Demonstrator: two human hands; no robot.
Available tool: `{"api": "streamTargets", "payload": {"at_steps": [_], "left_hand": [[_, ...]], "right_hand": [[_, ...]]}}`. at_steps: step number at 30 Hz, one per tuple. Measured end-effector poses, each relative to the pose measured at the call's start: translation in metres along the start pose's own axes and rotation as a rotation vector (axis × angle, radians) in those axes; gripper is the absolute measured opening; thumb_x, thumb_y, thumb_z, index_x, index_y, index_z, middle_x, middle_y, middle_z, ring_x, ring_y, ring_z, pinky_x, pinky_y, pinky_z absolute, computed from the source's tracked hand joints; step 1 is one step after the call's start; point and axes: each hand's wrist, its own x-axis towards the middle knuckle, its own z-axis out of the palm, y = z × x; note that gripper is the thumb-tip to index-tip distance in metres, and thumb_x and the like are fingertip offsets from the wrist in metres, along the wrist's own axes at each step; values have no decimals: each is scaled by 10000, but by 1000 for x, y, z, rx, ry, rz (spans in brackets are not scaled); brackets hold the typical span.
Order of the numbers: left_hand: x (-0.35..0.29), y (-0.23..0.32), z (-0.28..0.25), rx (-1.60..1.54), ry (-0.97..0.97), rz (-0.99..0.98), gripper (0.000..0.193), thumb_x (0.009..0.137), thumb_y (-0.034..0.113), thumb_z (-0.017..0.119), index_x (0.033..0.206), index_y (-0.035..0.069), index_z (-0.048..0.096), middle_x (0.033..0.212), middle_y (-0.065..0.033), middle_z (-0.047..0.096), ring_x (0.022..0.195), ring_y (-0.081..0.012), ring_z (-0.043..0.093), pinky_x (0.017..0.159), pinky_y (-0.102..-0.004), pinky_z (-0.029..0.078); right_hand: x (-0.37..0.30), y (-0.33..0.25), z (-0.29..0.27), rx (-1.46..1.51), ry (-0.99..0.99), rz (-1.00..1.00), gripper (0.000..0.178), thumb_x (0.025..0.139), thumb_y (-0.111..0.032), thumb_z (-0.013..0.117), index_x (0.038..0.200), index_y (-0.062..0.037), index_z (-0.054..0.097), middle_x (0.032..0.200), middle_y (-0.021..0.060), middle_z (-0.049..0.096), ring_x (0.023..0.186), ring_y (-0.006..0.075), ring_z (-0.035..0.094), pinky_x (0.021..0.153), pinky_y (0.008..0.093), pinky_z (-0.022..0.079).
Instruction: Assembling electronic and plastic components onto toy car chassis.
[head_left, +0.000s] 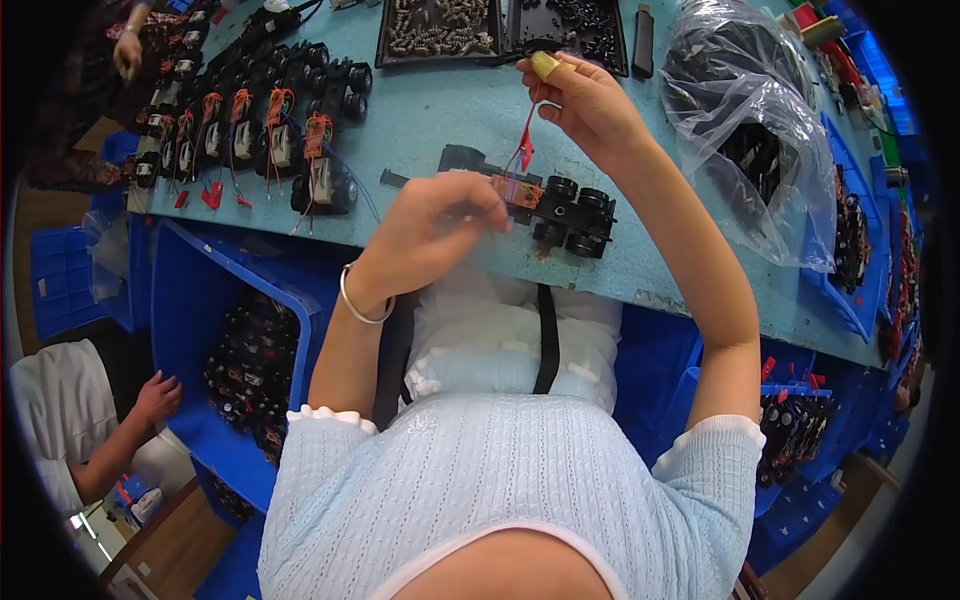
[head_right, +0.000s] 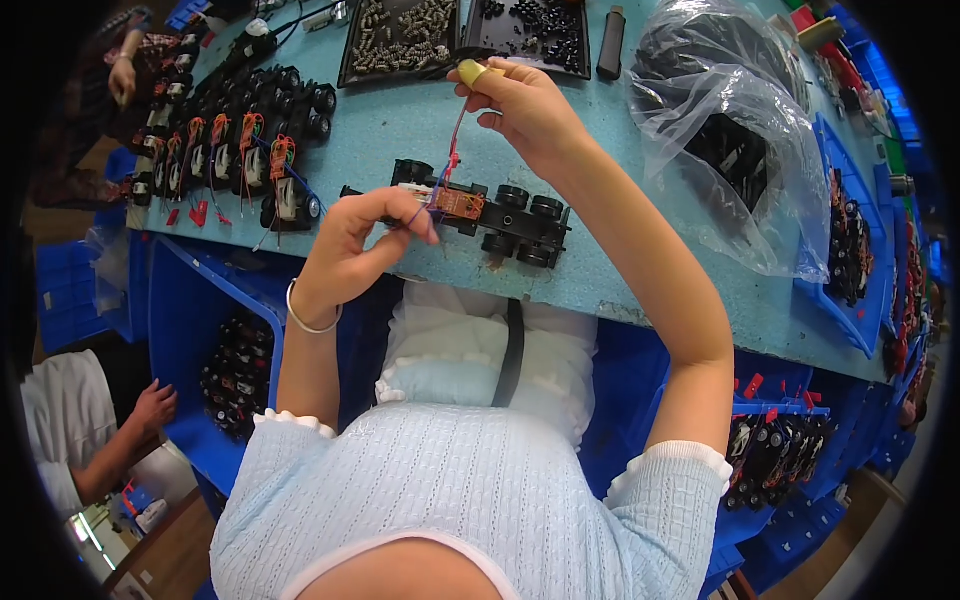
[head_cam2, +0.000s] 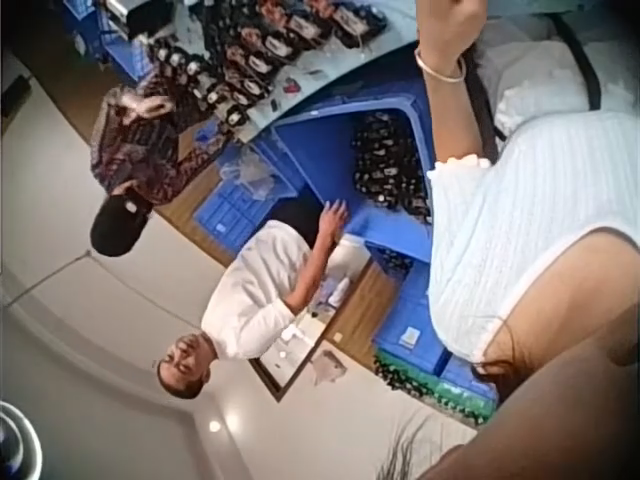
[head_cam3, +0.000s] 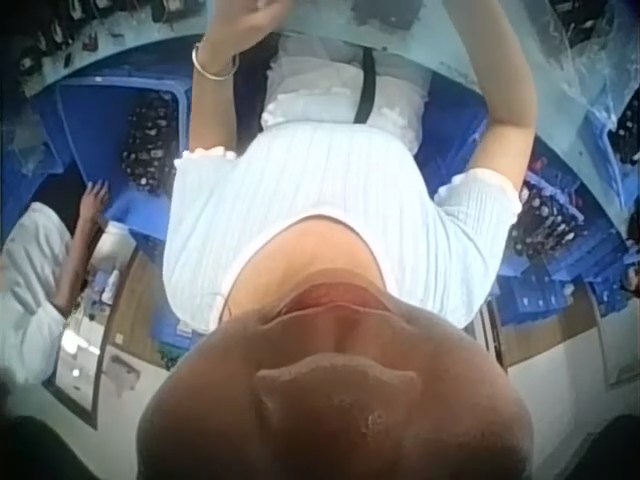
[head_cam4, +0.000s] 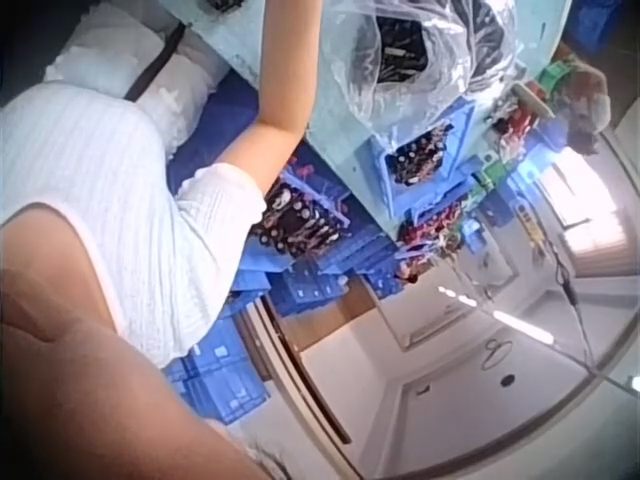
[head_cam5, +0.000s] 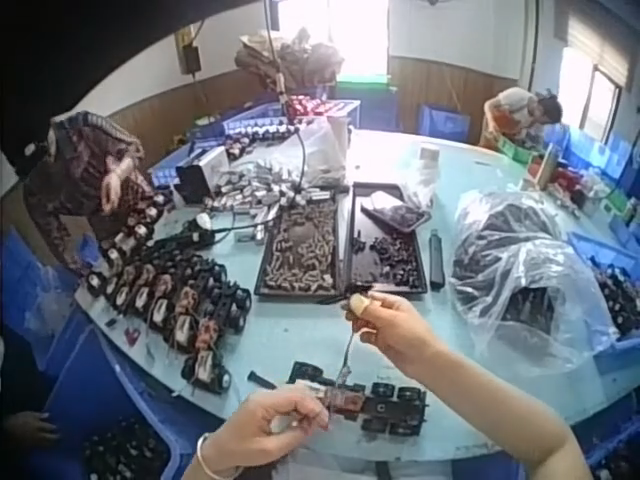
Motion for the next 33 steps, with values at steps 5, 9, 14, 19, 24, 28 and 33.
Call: {"api": "streamTargets", "payload": {"at_steps": [5, 9, 14, 19, 24, 28, 33], "left_hand": [[-3, 4, 1, -22, 39, 29, 94, 849, -8, 529, 920, -23, 588, 823, -53, 621, 780, -107, 577, 735, -236, 448], [8, 17, 10, -63, 119, -289, 128, 830, 24, 552, 931, -41, 596, 824, -69, 642, 777, -120, 617, 676, -261, 487], [20, 17, 14, 101, 140, -203, 125, 820, 26, 552, 925, -4, 613, 803, -73, 640, 732, -149, 616, 658, -306, 476], [1, 18, -3, 460, -268, 158, 183, 764, 39, 587, 944, 51, 624, 841, -95, 631, 818, -273, 601, 788, -373, 450], [-47, 48, -17, 712, -263, -97, 245, 737, 39, 602, 981, 37, 605, 912, -107, 623, 936, -301, 581, 867, -411, 420], [-22, 74, 5, 549, 9, 19, 259, 751, 21, 610, 1009, 8, 601, 994, -118, 625, 995, -282, 577, 873, -380, 436], [48, 25, 34, 569, 639, 115, 218, 782, 61, 647, 980, -18, 600, 949, -126, 651, 924, -288, 613, 840, -351, 469]], "right_hand": [[-7, -4, 7, 28, -4, -70, 202, 920, -210, 588, 1019, -50, 664, 848, -24, 609, 746, 27, 528, 644, 189, 415], [-20, -11, 24, -100, -61, -197, 198, 912, -180, 598, 1037, -41, 664, 847, -16, 625, 736, 28, 532, 646, 188, 425], [-23, -8, 34, -361, -127, -345, 180, 905, -146, 601, 1028, -34, 669, 843, -1, 646, 724, 33, 536, 663, 194, 442], [-9, -1, 1, -204, 134, -210, 174, 910, -141, 594, 1035, -46, 669, 882, 3, 650, 748, 50, 546, 684, 195, 447], [-21, -11, 2, 70, 94, -42, 182, 907, -146, 599, 1053, -59, 664, 939, 4, 648, 791, 64, 555, 704, 199, 451], [-22, -8, 17, 246, -23, -83, 202, 905, -155, 604, 1076, -60, 655, 1005, 16, 645, 826, 80, 556, 709, 218, 453], [-24, -5, 39, 156, 77, -244, 206, 900, -167, 615, 1060, -46, 663, 979, 40, 660, 835, 91, 572, 713, 238, 451]]}}
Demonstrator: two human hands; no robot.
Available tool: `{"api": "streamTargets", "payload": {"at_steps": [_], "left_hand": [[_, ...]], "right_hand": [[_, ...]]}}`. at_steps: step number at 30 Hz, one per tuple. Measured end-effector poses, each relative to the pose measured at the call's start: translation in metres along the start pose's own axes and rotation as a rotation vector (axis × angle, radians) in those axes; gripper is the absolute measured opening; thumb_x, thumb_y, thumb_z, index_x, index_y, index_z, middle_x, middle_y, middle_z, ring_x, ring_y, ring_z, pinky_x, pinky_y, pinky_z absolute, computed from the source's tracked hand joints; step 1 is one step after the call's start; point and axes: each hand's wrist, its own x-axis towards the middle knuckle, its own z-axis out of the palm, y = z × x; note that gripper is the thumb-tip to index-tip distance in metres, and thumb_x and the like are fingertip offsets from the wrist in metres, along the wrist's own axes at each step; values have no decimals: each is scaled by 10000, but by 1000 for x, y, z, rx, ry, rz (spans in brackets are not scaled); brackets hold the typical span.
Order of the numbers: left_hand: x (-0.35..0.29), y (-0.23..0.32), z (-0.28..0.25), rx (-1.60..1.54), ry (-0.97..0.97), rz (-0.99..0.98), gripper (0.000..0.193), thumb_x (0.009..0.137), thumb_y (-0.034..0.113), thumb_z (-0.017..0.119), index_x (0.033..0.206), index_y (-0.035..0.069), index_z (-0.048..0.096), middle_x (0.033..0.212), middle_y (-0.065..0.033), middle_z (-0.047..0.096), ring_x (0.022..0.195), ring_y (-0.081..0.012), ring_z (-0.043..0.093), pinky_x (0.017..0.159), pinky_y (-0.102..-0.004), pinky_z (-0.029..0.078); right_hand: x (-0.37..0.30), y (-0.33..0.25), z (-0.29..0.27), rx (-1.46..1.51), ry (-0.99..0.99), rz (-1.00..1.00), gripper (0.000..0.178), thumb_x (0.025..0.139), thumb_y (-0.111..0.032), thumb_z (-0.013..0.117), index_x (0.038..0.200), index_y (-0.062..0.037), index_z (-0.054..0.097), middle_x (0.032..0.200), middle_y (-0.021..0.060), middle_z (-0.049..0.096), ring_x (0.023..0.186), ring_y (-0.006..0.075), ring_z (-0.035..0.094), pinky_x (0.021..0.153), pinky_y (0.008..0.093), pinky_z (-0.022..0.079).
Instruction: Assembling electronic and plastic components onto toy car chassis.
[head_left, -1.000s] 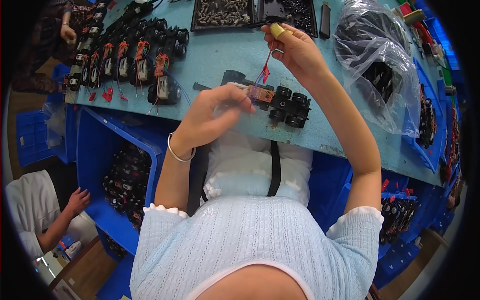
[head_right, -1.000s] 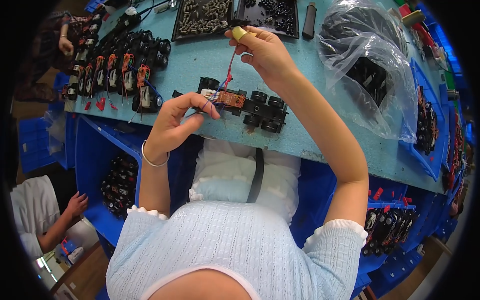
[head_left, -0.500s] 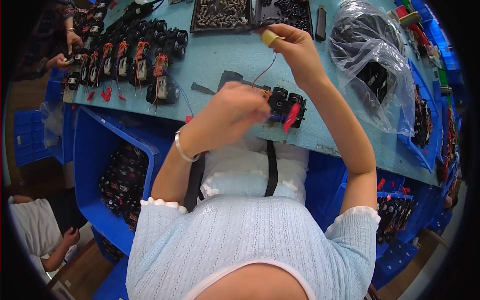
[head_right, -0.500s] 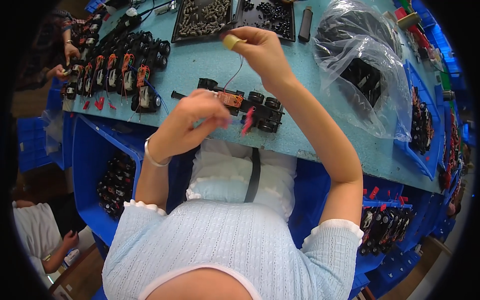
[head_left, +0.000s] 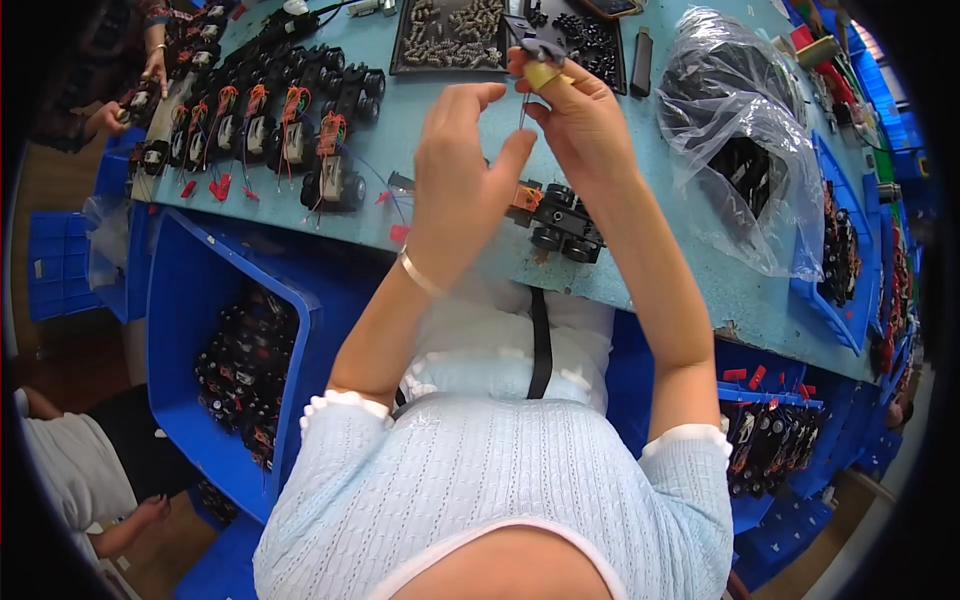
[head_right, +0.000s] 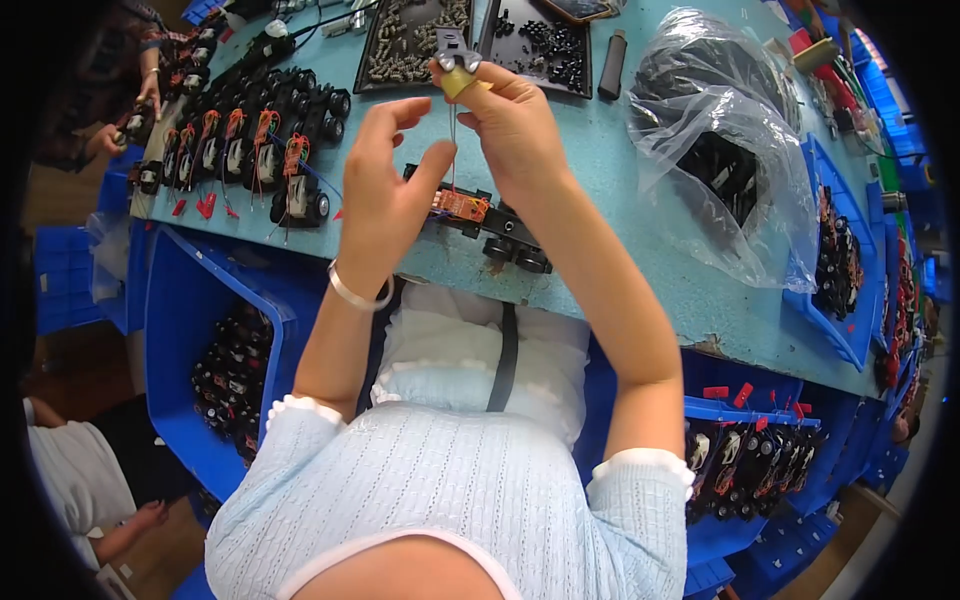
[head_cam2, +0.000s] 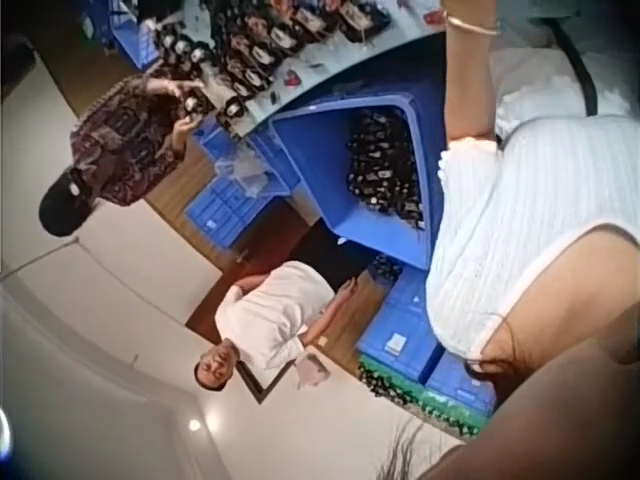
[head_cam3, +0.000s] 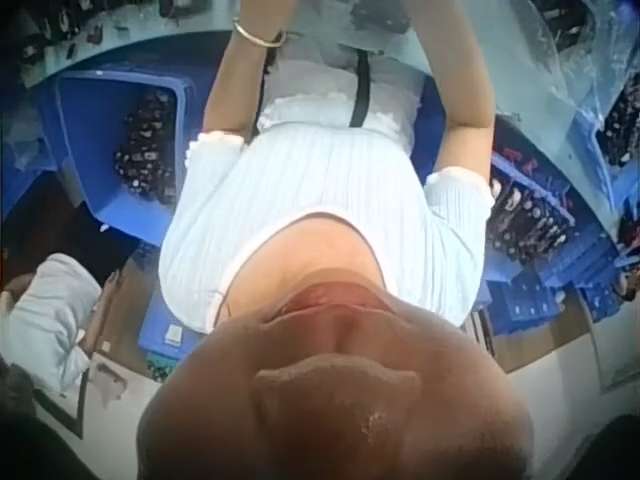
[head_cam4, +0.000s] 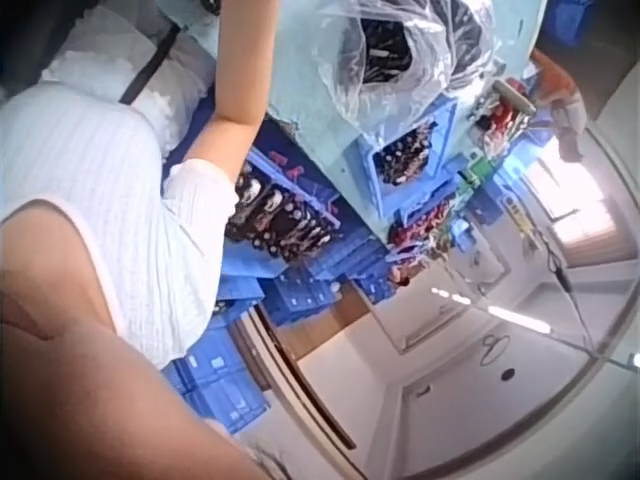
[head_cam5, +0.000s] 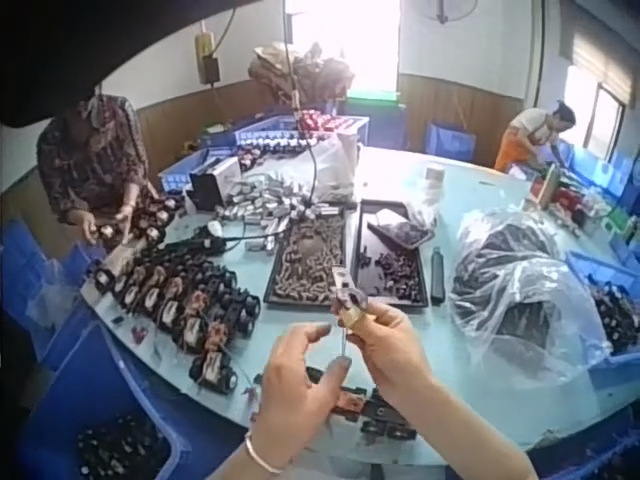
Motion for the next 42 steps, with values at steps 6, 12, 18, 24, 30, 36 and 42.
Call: {"api": "streamTargets", "payload": {"at_steps": [6, 12, 18, 24, 30, 36, 42], "left_hand": [[6, -30, 32, -666, 16, -260, 130, 868, 96, 632, 895, -31, 627, 799, -77, 668, 749, -112, 617, 705, -262, 486], [6, -42, 22, -944, 47, -451, 66, 880, 64, 595, 882, -1, 609, 740, -47, 632, 731, -109, 600, 677, -248, 473], [2, -55, 22, -1426, -90, -719, 41, 853, 6, 522, 866, 31, 552, 625, 17, 517, 572, -63, 488, 523, -221, 397], [9, -56, 27, -820, -204, -540, 97, 818, -6, 495, 911, 23, 496, 591, 40, 465, 487, -26, 374, 423, -218, 305], [11, -66, 24, -531, -225, -386, 161, 820, -2, 507, 964, 8, 434, 589, 50, 455, 506, -6, 357, 426, -205, 281], [16, -53, 22, -731, -262, -437, 145, 844, 14, 522, 955, 22, 430, 600, 28, 488, 515, -28, 406, 442, -206, 304], [17, -41, 20, -957, -380, -434, 138, 878, 39, 531, 991, 29, 451, 652, -22, 581, 525, -72, 512, 464, -211, 348]], "right_hand": [[-14, 7, 3, -86, 57, -131, 191, 899, -191, 623, 985, -31, 680, 915, 53, 675, 826, 104, 593, 723, 256, 450], [-22, 18, -10, -60, 32, -118, 199, 931, -211, 577, 928, -18, 626, 840, 58, 659, 772, 114, 585, 707, 247, 445], [-19, 25, -20, 345, -213, 62, 196, 955, -207, 526, 861, -36, 531, 638, -5, 511, 591, 91, 464, 599, 247, 414], [-13, 31, -22, -580, -1, -114, 177, 940, -146, 508, 814, -23, 500, 601, -23, 439, 537, 83, 393, 519, 265, 388], [-14, 28, -33, -1100, 65, -280, 149, 909, -106, 530, 816, 0, 483, 613, 14, 513, 567, 98, 479, 528, 268, 413], [-14, 18, -39, -998, 35, -244, 94, 854, -55, 586, 923, -9, 540, 767, 72, 596, 669, 176, 581, 599, 299, 471], [-14, -8, -34, -1233, -153, -847, 322, 792, 57, 608, 1095, -54, 604, 962, 96, 618, 784, 220, 624, 671, 296, 503]]}}
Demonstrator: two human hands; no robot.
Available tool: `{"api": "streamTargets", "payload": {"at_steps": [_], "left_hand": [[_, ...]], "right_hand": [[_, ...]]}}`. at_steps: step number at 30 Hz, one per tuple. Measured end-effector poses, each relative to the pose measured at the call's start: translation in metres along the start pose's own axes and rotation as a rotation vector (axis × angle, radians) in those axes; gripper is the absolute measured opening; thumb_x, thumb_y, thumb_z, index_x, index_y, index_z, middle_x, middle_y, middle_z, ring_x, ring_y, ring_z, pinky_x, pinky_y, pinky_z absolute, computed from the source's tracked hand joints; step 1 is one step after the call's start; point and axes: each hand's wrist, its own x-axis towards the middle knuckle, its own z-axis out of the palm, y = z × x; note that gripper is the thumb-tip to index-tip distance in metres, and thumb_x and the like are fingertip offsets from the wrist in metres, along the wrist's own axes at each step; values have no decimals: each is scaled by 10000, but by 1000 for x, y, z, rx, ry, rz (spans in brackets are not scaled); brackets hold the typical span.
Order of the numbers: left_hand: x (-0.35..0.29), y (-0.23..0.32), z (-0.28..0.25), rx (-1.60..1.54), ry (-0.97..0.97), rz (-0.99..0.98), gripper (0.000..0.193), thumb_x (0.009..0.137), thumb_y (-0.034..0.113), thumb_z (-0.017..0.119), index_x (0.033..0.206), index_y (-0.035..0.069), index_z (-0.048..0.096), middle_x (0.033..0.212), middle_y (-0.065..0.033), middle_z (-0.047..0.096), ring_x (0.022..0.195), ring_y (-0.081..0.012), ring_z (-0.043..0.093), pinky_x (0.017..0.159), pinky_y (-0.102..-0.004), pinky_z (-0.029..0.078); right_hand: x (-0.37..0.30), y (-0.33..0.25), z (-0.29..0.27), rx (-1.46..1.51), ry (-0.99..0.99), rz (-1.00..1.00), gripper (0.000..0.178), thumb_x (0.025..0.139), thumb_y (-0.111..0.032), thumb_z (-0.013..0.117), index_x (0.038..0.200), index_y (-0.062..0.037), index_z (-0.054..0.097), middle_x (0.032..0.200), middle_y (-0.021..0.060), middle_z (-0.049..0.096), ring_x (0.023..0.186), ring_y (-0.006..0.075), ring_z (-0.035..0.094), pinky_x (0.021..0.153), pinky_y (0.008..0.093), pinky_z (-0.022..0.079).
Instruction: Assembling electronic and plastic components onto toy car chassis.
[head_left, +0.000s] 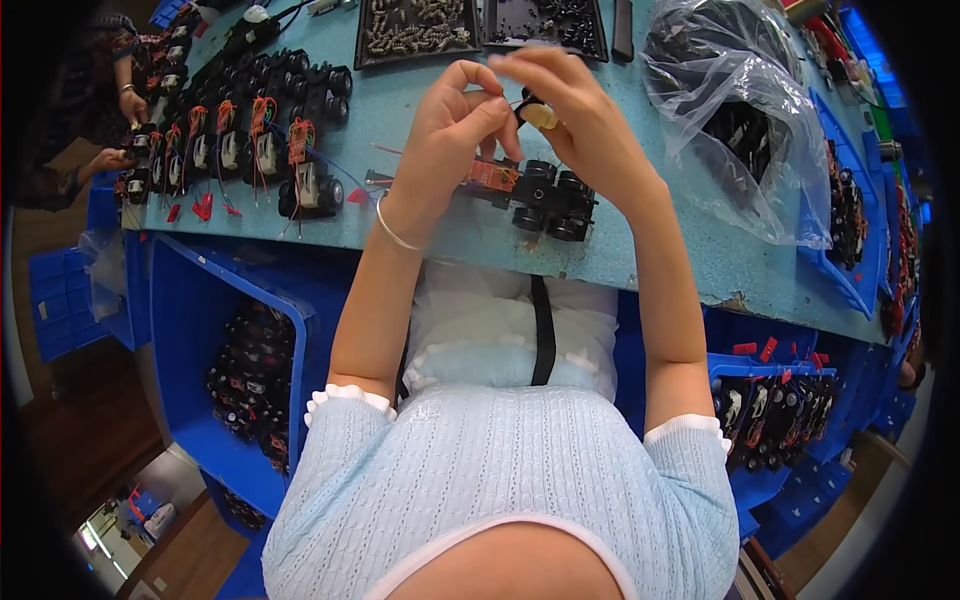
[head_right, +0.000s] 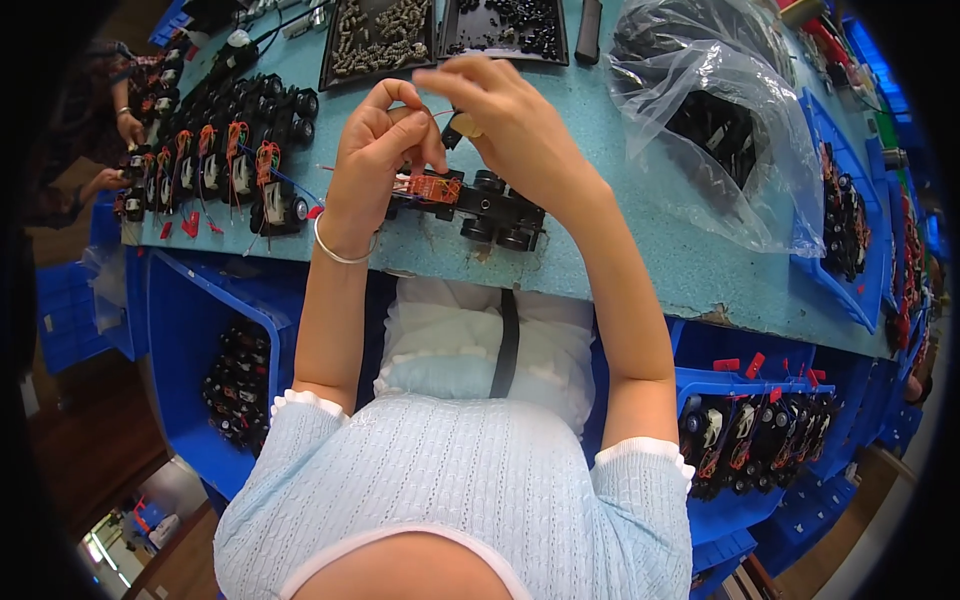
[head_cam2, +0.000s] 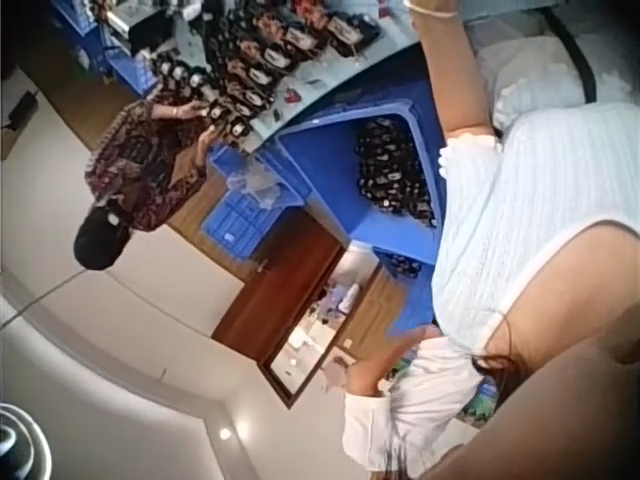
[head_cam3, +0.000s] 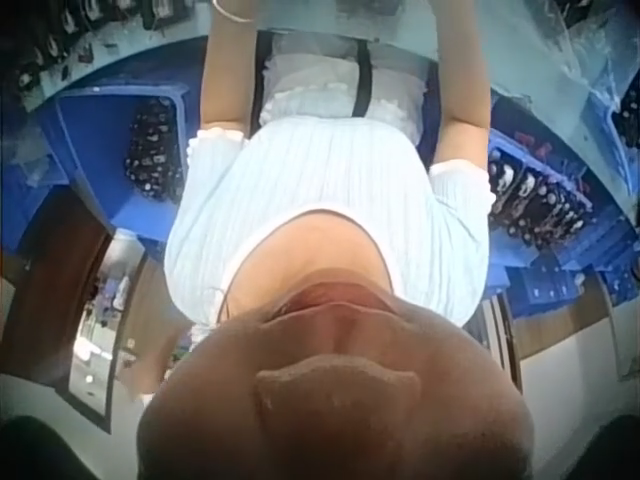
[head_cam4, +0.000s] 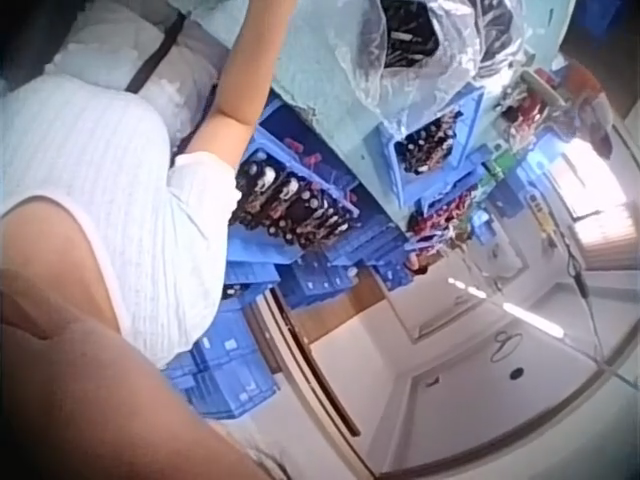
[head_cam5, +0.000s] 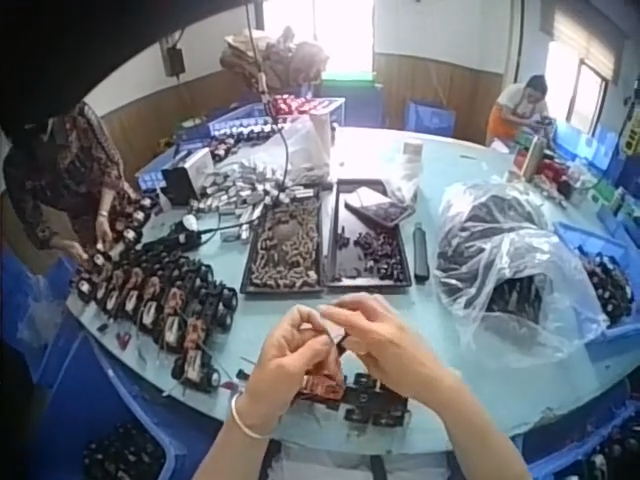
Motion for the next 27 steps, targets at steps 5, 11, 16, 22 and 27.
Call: {"api": "streamTargets", "payload": {"at_steps": [5, 11, 16, 22, 27], "left_hand": [[-5, 3, 14, 267, 143, -11, 93, 864, 47, 554, 948, 26, 522, 676, -57, 614, 627, -128, 585, 517, -240, 404], [-3, -1, 26, 1104, 300, 609, 58, 802, 47, 608, 758, 15, 588, 790, -101, 563, 776, -222, 543, 630, -321, 436], [0, -7, 39, 761, 260, 579, 94, 757, 36, 628, 701, -4, 565, 865, -115, 517, 776, -232, 498, 663, -335, 421], [-2, -9, 42, 728, 290, 579, 128, 723, 30, 624, 654, -9, 524, 848, -111, 523, 773, -230, 502, 659, -326, 418], [0, -8, 41, 754, 311, 586, 153, 709, 25, 626, 625, -13, 505, 826, -107, 521, 761, -223, 505, 656, -315, 417]], "right_hand": [[-10, 4, -11, -3, -97, 133, 324, 784, 90, 589, 1077, -40, 635, 950, 87, 632, 802, 197, 631, 684, 266, 500], [-10, -15, -23, 288, 22, 386, 266, 809, 94, 571, 1029, -16, 672, 948, 82, 655, 832, 141, 626, 713, 239, 498], [-13, -18, -25, 568, 85, 550, 221, 848, 88, 542, 1015, 20, 669, 960, 75, 663, 882, 116, 617, 757, 223, 504], [-17, -21, -23, 592, 109, 541, 196, 854, 82, 544, 995, 28, 669, 959, 76, 665, 887, 118, 621, 780, 221, 508], [-15, -28, -21, 539, 155, 524, 176, 848, 83, 556, 972, 29, 668, 957, 79, 659, 854, 115, 623, 767, 217, 509]]}}
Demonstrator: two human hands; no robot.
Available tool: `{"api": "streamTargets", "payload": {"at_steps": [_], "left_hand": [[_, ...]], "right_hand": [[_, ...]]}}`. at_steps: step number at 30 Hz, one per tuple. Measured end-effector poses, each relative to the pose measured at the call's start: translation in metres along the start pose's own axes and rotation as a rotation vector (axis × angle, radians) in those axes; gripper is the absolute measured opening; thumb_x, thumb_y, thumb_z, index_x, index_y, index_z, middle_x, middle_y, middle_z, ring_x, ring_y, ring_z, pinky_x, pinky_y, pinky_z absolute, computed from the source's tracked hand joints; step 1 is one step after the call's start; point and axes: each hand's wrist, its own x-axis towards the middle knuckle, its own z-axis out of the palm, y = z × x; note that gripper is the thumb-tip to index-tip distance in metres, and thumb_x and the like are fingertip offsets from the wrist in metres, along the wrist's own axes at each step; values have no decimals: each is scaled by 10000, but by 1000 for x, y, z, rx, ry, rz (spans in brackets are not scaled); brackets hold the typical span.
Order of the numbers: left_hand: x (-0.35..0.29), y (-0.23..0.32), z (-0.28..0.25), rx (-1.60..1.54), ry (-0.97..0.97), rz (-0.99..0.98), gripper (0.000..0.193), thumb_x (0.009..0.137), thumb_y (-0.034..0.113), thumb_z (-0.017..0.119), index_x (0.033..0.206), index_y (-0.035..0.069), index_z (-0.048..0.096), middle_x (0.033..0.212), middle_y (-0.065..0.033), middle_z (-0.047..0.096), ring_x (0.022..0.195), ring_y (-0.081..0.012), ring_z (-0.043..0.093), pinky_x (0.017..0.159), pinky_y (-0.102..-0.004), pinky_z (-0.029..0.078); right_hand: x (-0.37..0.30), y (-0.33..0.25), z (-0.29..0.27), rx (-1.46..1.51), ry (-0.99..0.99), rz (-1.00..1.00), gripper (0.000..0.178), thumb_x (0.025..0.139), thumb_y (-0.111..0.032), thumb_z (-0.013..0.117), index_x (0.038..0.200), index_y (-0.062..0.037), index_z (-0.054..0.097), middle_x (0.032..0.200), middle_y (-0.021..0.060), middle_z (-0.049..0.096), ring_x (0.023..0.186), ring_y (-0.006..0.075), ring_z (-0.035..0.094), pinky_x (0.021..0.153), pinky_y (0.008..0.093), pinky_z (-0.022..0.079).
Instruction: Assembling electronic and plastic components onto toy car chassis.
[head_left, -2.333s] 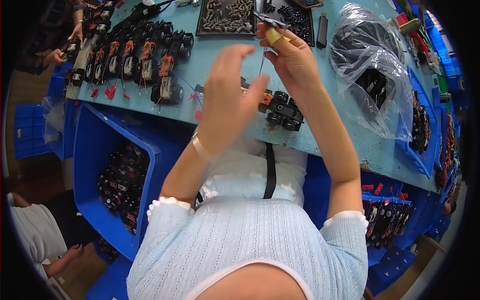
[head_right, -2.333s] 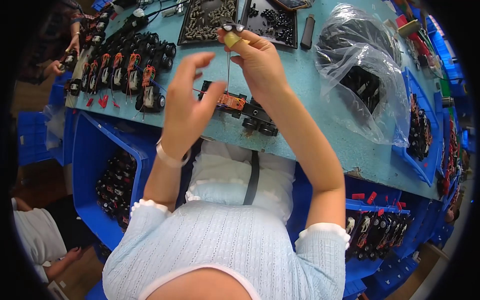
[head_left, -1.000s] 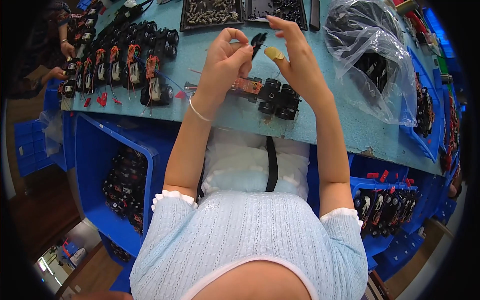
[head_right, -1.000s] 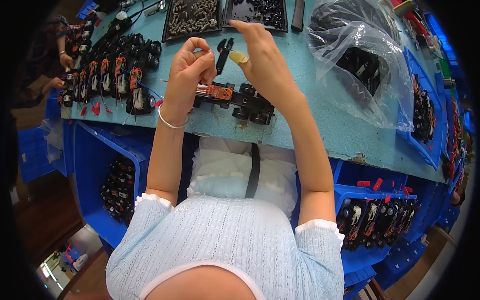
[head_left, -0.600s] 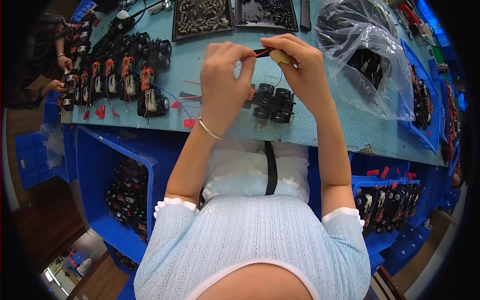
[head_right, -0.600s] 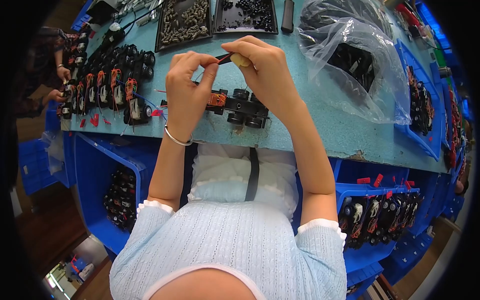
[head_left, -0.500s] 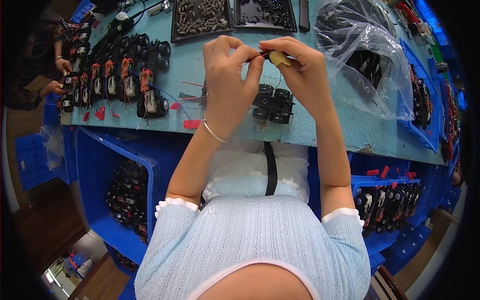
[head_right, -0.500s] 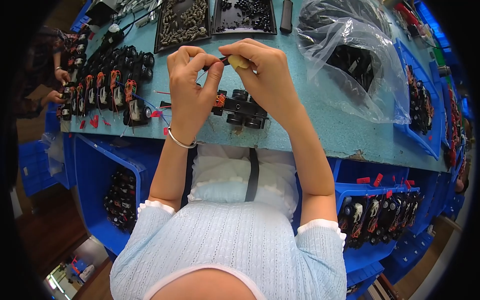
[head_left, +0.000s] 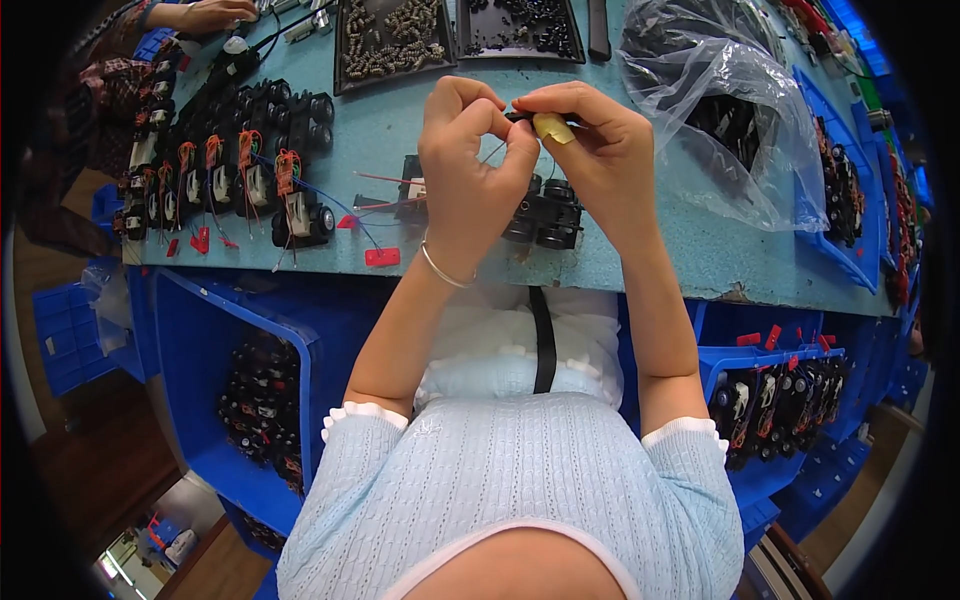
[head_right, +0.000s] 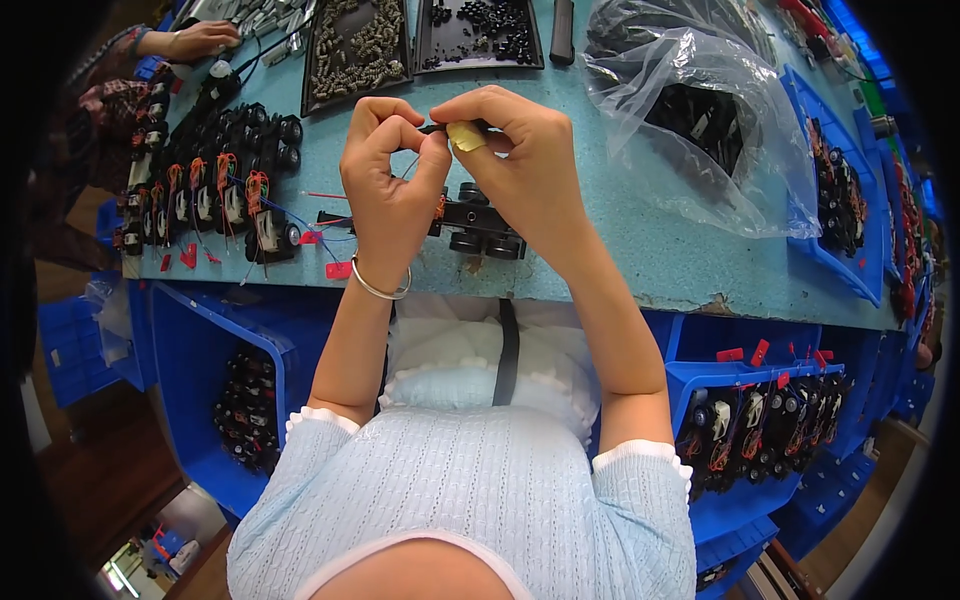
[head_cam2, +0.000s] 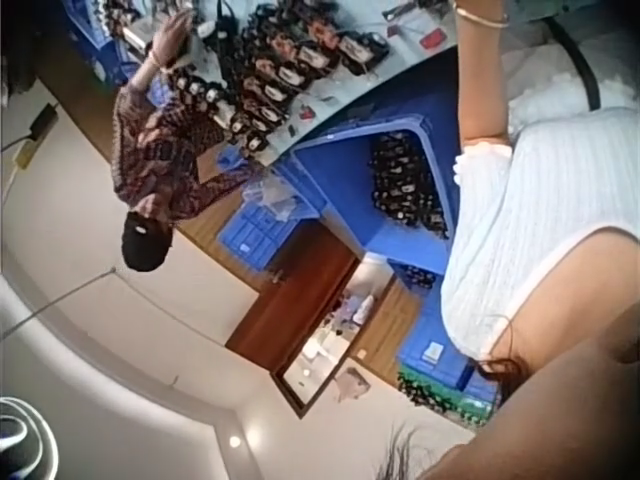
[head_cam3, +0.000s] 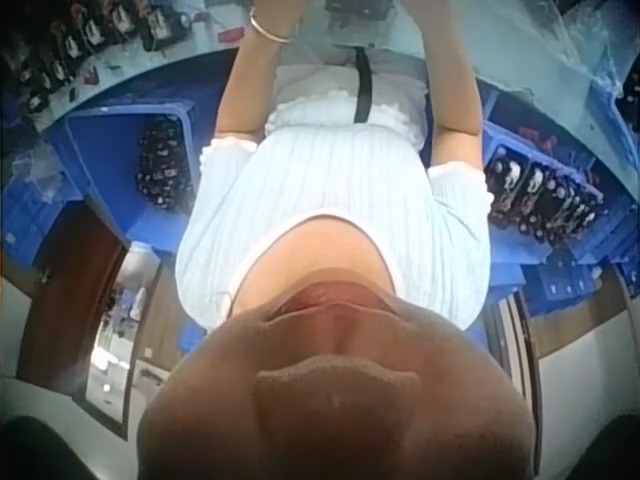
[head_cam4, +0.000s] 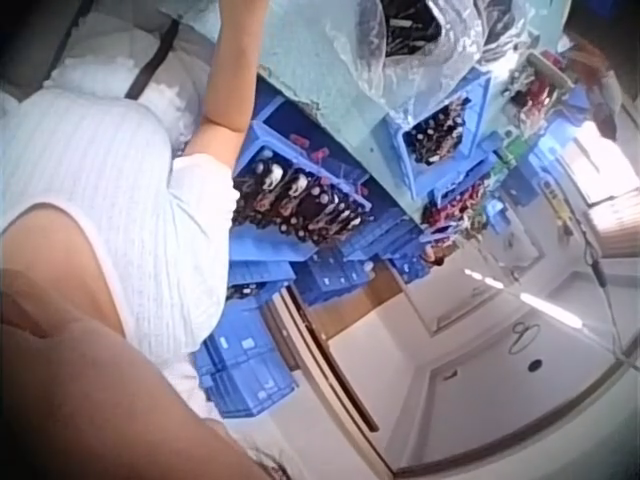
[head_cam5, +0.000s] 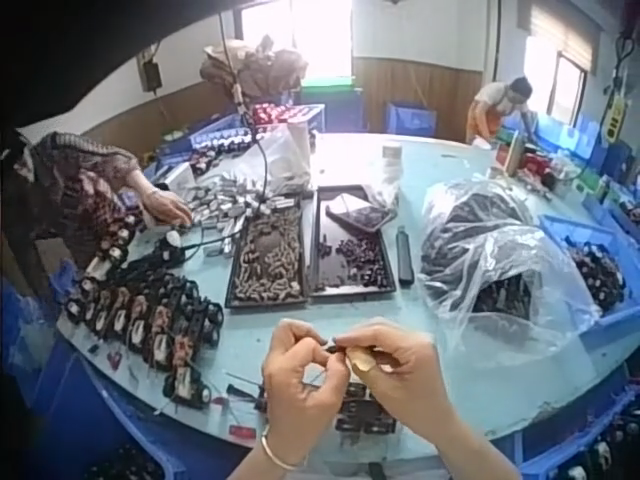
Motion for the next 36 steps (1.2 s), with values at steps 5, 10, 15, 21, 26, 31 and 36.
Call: {"api": "streamTargets", "payload": {"at_steps": [5, 10, 15, 21, 26, 31, 36], "left_hand": [[2, -1, 1, -20, -8, -25, 169, 706, 36, 649, 623, -13, 511, 815, -103, 524, 754, -218, 511, 646, -312, 416], [4, 0, 2, -68, -93, -153, 131, 705, 50, 668, 651, -10, 565, 927, -123, 568, 880, -254, 531, 744, -340, 434], [1, 0, 5, 128, -186, 80, 102, 703, 79, 689, 704, -3, 629, 1118, -154, 564, 1106, -328, 463, 913, -399, 392], [-4, 5, 11, 173, -175, 83, 105, 705, 95, 685, 721, 0, 641, 1171, -166, 546, 1181, -367, 412, 961, -427, 368], [-8, 12, 13, 279, -196, 128, 92, 708, 78, 662, 719, -4, 623, 1165, -166, 545, 1150, -354, 434, 946, -422, 374], [-5, 7, 12, 108, -153, 11, 104, 708, 59, 647, 691, -8, 569, 1123, -163, 543, 1055, -320, 484, 893, -399, 403], [-2, 0, 12, 30, -161, -7, 131, 707, 51, 644, 669, -7, 534, 1084, -161, 542, 994, -294, 507, 857, -381, 422]], "right_hand": [[-4, 2, 6, -172, 73, -149, 153, 842, 77, 571, 958, 38, 662, 950, 83, 652, 843, 106, 619, 756, 209, 506], [-6, 6, -1, -240, 102, -176, 191, 854, 80, 539, 1002, 37, 651, 983, 86, 654, 882, 111, 620, 777, 221, 506], [-1, 1, -18, 7, -10, 87, 281, 876, 79, 457, 1100, 32, 620, 1061, 107, 646, 946, 132, 620, 826, 246, 504], [-5, 3, -24, 187, -75, 140, 349, 882, 67, 415, 1191, 31, 573, 1113, 130, 634, 989, 148, 614, 892, 268, 489], [-5, 4, -28, 235, -99, 213, 360, 875, 72, 435, 1211, 27, 559, 1117, 128, 633, 999, 150, 613, 915, 274, 478], [-9, 3, -27, 224, -70, 190, 368, 846, 97, 492, 1200, 30, 567, 1108, 125, 634, 990, 147, 616, 891, 264, 490], [-14, 0, -20, 98, -1, 153, 374, 825, 119, 525, 1186, 37, 575, 1089, 120, 639, 976, 143, 620, 864, 249, 499]]}}
